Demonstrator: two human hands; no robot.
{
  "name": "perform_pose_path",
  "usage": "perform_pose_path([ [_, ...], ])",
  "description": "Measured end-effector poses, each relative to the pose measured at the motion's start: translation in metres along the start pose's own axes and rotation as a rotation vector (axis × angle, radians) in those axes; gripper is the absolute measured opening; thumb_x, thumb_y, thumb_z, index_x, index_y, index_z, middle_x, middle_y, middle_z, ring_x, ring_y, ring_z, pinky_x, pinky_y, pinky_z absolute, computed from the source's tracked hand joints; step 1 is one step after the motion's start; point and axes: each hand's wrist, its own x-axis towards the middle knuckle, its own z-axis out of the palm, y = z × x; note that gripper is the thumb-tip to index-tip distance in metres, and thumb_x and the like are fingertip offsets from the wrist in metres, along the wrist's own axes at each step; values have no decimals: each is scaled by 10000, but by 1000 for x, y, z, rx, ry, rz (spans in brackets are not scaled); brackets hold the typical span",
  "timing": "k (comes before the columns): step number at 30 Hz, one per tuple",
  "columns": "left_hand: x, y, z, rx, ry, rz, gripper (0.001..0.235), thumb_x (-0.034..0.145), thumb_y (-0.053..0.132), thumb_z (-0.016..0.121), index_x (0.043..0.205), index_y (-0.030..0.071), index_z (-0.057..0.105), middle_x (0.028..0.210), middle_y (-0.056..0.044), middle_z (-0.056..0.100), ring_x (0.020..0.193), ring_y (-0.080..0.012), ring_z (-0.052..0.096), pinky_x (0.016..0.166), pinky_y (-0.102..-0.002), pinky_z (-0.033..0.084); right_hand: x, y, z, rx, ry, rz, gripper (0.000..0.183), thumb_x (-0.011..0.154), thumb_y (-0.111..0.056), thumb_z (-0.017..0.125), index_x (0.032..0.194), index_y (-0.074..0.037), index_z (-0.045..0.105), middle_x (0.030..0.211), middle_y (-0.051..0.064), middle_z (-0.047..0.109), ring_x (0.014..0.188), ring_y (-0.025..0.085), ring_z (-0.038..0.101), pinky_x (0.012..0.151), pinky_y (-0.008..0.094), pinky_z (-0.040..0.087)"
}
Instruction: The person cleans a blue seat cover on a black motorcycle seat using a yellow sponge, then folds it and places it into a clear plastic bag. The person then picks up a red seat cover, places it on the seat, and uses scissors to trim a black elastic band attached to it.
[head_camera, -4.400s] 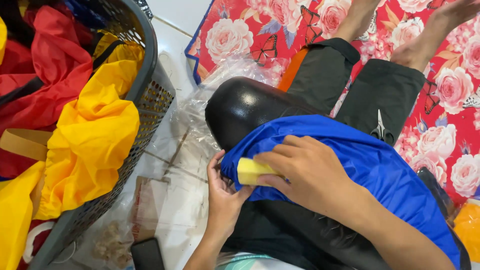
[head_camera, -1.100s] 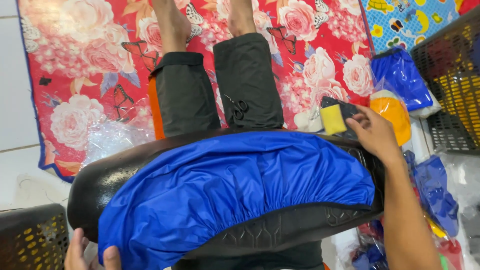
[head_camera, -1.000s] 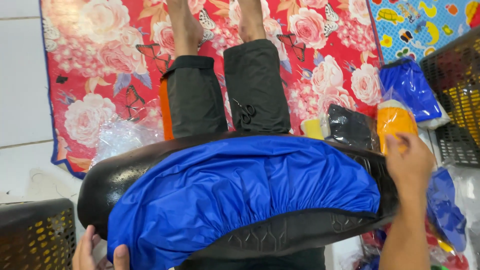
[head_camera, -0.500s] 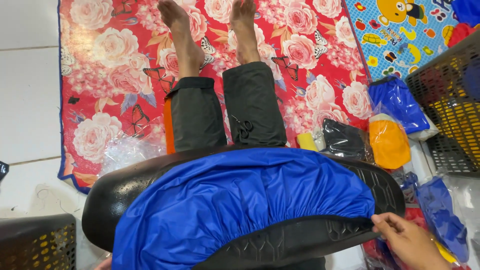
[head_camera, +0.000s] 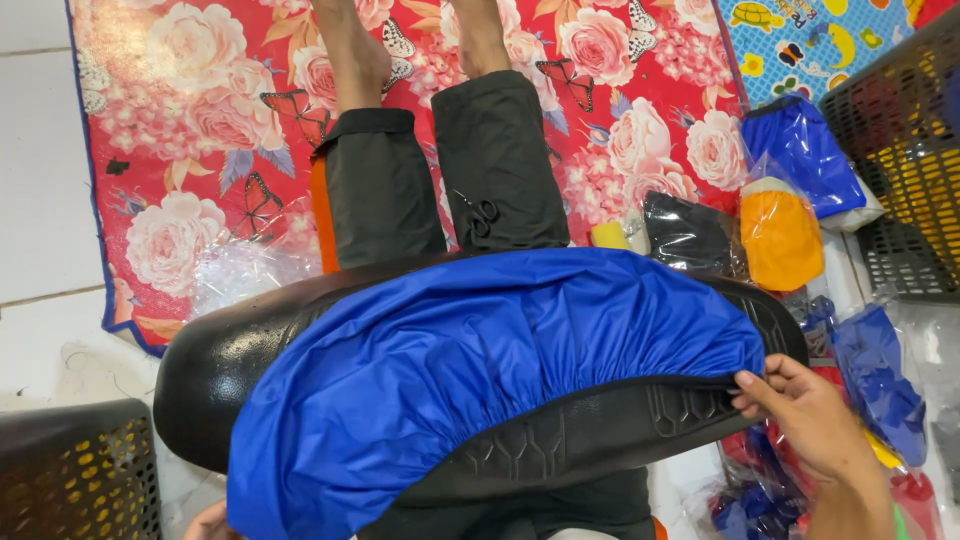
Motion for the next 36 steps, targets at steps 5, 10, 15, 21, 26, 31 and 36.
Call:
perform_pose_path([
  [5,-129,139,233,212,183,509,534,785,-35,736,1282,-114,558,853,-307,770,728,-332,779,754,-405,639,47,50,-57,201,-33,-102,160,1009,4,615,1151,30,545,955,156,583,767,232,582,674,322,480],
  [10,-172,212,356,232,110,576,419,742,-84,753,1118,-171,590,800,-312,809,671,-292,854,650,-333,714,30,35,-70,-23,284,-229,240,1126,-48,635,1290,59,496,1017,174,639,799,182,591,686,243,477],
  [15,-185,235,399,124,258,481,680,701,-186,751,1327,-104,497,1058,-253,594,694,-304,713,673,-344,623,24,33,-68,-35,441,-478,234,1216,-80,609,1417,-37,495,1183,57,574,947,77,575,839,160,488],
  [21,-204,260,426,187,328,597,788,728,-137,739,1426,-48,386,1188,-214,490,739,-262,675,640,-290,571,6,-2,-47,-19,552,-601,225,1260,-62,601,1464,-31,510,1283,42,582,1036,53,600,902,135,541],
  [26,-206,261,430,298,339,643,718,744,-83,768,1385,-64,445,1166,-207,549,691,-242,693,620,-290,581,-12,-10,-35,-12,577,-604,249,1226,-101,651,1447,-61,544,1318,24,608,1104,46,622,953,126,552],
  [31,-207,265,426,349,301,747,646,792,-93,739,1370,-93,449,1203,-207,530,782,-216,703,638,-254,551,-7,-9,-45,-16,679,-565,229,1273,-337,576,1361,-144,662,1183,-55,635,1101,57,605,1064,203,538],
  [36,-214,270,431,353,317,721,636,768,-76,769,1338,-83,487,1146,-204,592,751,-219,725,631,-259,558,-12,-25,-22,-85,702,-697,183,1262,-158,616,1348,-1,653,1242,53,660,1057,143,634,984,249,559],
])
